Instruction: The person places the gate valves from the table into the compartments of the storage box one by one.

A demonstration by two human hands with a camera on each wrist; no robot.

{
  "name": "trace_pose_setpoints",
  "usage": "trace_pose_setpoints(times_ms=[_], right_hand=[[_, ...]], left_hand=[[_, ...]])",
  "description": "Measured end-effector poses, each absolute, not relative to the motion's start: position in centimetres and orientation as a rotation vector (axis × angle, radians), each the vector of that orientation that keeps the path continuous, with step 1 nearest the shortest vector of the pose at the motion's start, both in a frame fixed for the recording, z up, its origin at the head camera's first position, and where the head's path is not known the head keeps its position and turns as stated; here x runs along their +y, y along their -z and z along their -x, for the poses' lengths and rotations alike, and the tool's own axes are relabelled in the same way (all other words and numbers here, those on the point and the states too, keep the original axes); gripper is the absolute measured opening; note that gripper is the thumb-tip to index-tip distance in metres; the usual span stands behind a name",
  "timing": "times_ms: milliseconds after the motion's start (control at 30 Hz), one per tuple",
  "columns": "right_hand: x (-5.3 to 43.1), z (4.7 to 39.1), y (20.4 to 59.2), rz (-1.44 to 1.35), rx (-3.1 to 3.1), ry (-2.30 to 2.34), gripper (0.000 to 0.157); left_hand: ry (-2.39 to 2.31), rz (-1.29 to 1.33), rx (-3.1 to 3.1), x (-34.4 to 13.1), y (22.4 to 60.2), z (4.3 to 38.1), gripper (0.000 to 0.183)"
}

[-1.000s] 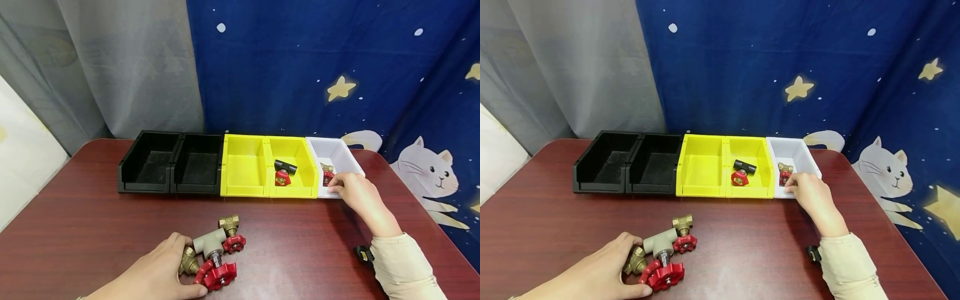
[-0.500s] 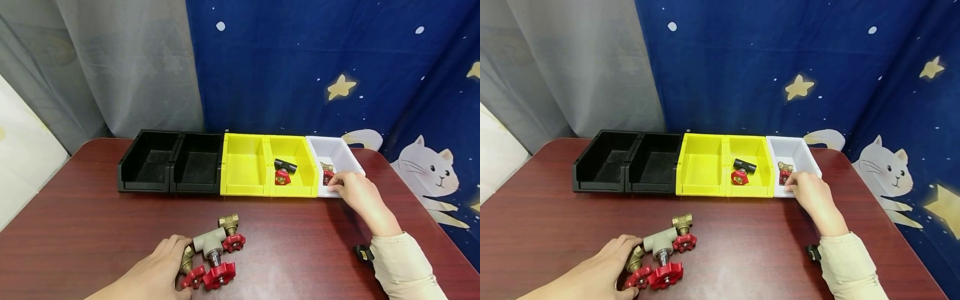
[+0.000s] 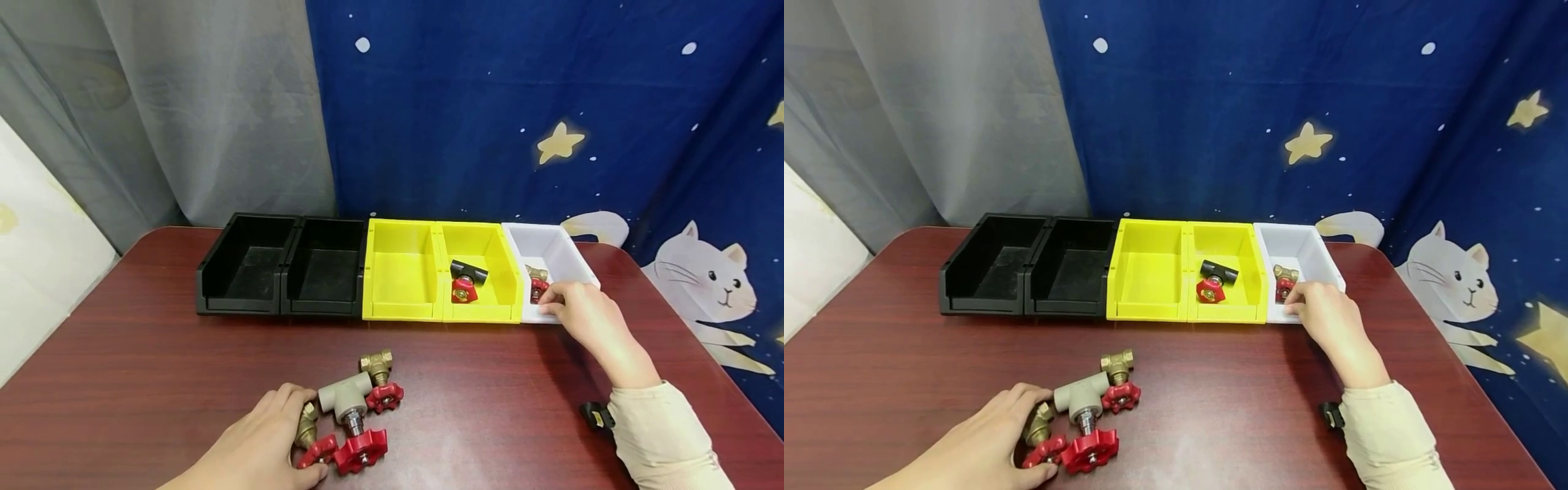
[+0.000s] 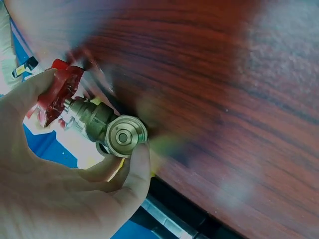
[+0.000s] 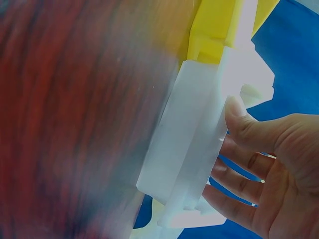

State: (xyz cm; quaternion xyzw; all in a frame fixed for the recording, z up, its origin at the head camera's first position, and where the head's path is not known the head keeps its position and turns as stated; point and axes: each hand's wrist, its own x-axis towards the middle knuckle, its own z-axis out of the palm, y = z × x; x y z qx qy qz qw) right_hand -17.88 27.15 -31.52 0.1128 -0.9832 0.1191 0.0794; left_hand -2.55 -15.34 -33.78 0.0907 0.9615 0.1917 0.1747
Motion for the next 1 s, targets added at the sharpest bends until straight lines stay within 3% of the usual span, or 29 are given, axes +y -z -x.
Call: trace_pose_setpoints(times_ms=[500,833,1000], right_hand=[[27.0,17.9,31.4,-0.354,-2.924,-0.347,0.005],[26.9,17.8,31.3,-0.351,-2.929,-0.359,0.005],[27.0,17.7,31.3,-0.345,-2.938,-0.361,0.005]], left_hand=[[-0.665,-0.191,2.717,-16.3,33.7,2.5,0.081],[-0.703,-0.492,2.988,-17.1,33.4,1.7,0.086],[-0.742,-0.487,3.103,-16.3,32.3,1.3,0.089]])
